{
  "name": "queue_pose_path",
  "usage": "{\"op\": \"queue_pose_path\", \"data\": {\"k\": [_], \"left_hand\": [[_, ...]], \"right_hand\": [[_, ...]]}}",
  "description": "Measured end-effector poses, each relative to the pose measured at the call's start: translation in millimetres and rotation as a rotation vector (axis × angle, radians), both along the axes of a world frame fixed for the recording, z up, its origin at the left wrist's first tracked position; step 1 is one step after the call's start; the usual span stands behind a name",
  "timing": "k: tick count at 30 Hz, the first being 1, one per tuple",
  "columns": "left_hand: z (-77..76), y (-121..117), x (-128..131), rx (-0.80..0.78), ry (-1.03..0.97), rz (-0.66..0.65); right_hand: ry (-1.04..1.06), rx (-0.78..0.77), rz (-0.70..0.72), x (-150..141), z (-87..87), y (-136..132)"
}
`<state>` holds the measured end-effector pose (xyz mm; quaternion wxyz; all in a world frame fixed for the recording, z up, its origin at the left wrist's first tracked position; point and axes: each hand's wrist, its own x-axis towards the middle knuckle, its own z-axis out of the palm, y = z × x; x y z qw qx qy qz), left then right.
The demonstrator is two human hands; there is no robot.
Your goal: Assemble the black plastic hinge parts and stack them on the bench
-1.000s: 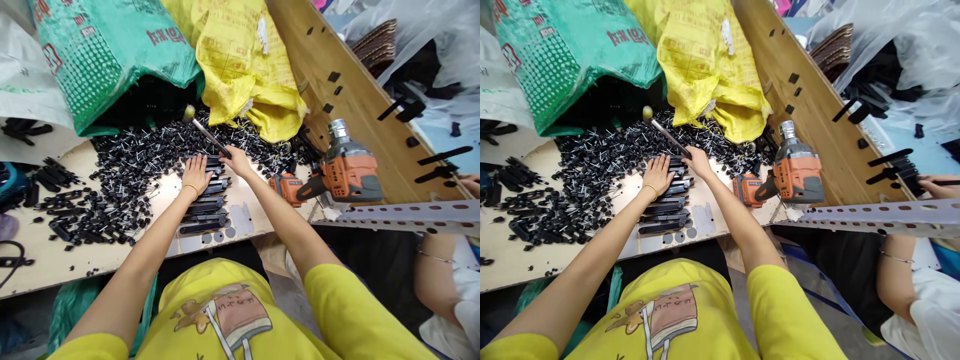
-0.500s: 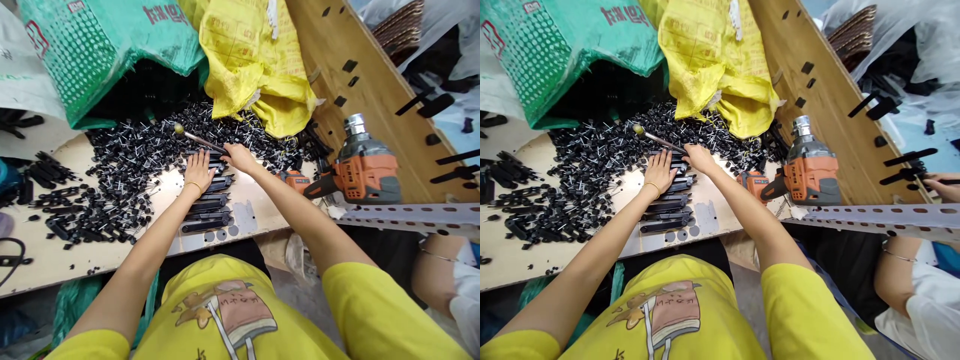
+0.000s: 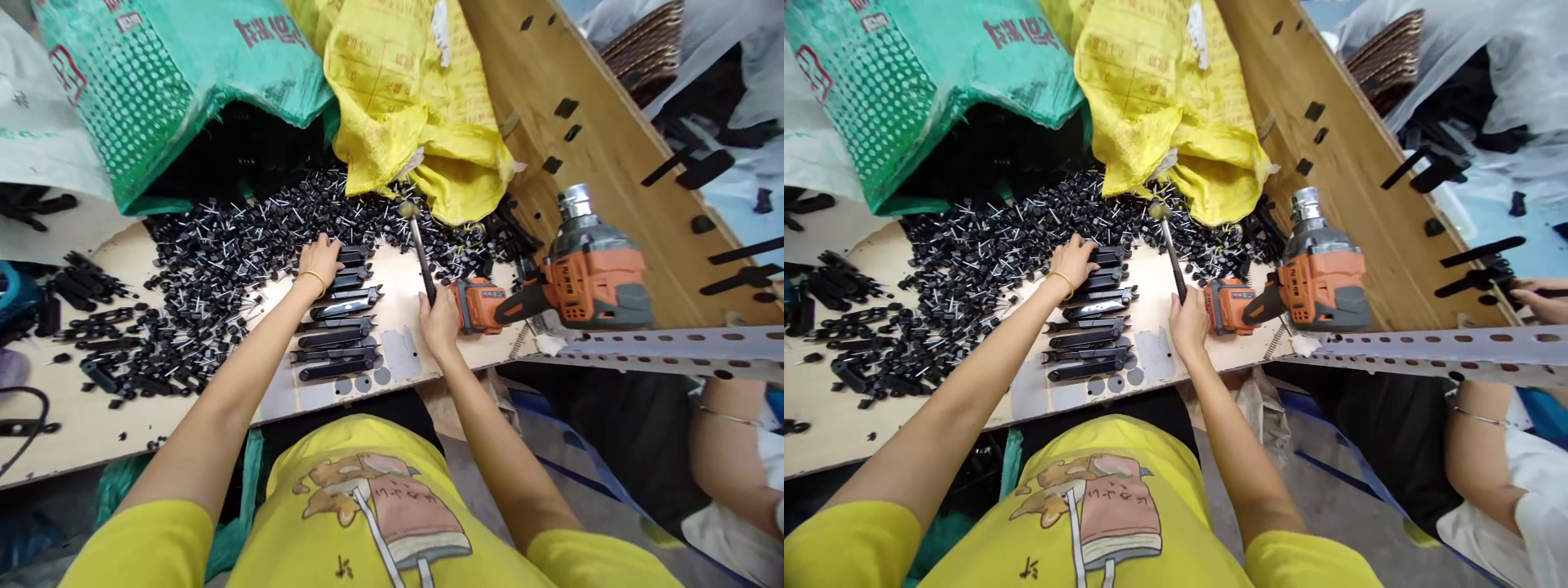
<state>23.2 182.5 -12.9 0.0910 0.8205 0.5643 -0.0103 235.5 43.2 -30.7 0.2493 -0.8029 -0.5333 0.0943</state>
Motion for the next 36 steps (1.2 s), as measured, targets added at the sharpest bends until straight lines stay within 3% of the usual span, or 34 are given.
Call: {"op": "queue_pose_path", "data": {"k": [3,8,12,15,17,18,21,22,24,26,29,36], "left_hand": [[-0.5,11,1,-0.009,0.030,-0.093],[9.4,-1,2,0.126,0.004,-0.159],[46.8,-19,-8,0.193,-0.075,-0.193],[83.9,-28,-31,0.102,-0.198,-0.171],[102.7,-35,-48,-0.119,-0.357,-0.133],[108.1,-42,-56,-0.338,-0.441,-0.135],[105.6,-84,-69,-1.248,-0.682,-0.151],[99.8,-103,-70,-1.482,-0.774,-0.095],[85.9,-142,-71,-1.777,-0.921,0.033],[74.8,-172,-72,-1.906,-0.995,0.148],[71.0,-194,-71,-1.859,-1.082,0.290],[85.0,-213,-42,-1.275,-1.408,0.584]], "right_hand": [[-0.032,0.095,0.063,-2,-9.9,-3],[0.022,0.148,0.509,-33,10.6,68],[-0.008,0.124,0.730,-42,42.5,110],[-0.082,0.170,0.947,-37,68.1,98],[-0.114,0.220,1.073,-35,87.3,74],[-0.117,0.239,1.130,-35,97.5,59],[-0.116,0.194,1.375,-37,126.8,17],[-0.120,0.150,1.477,-38,134.5,5],[-0.152,0.073,1.651,-39,144.5,-15],[-0.226,0.070,1.748,-40,147.2,-28],[-0.343,0.128,1.782,-42,143.6,-35],[-0.339,0.081,1.616,-44,135.0,-12]]}}
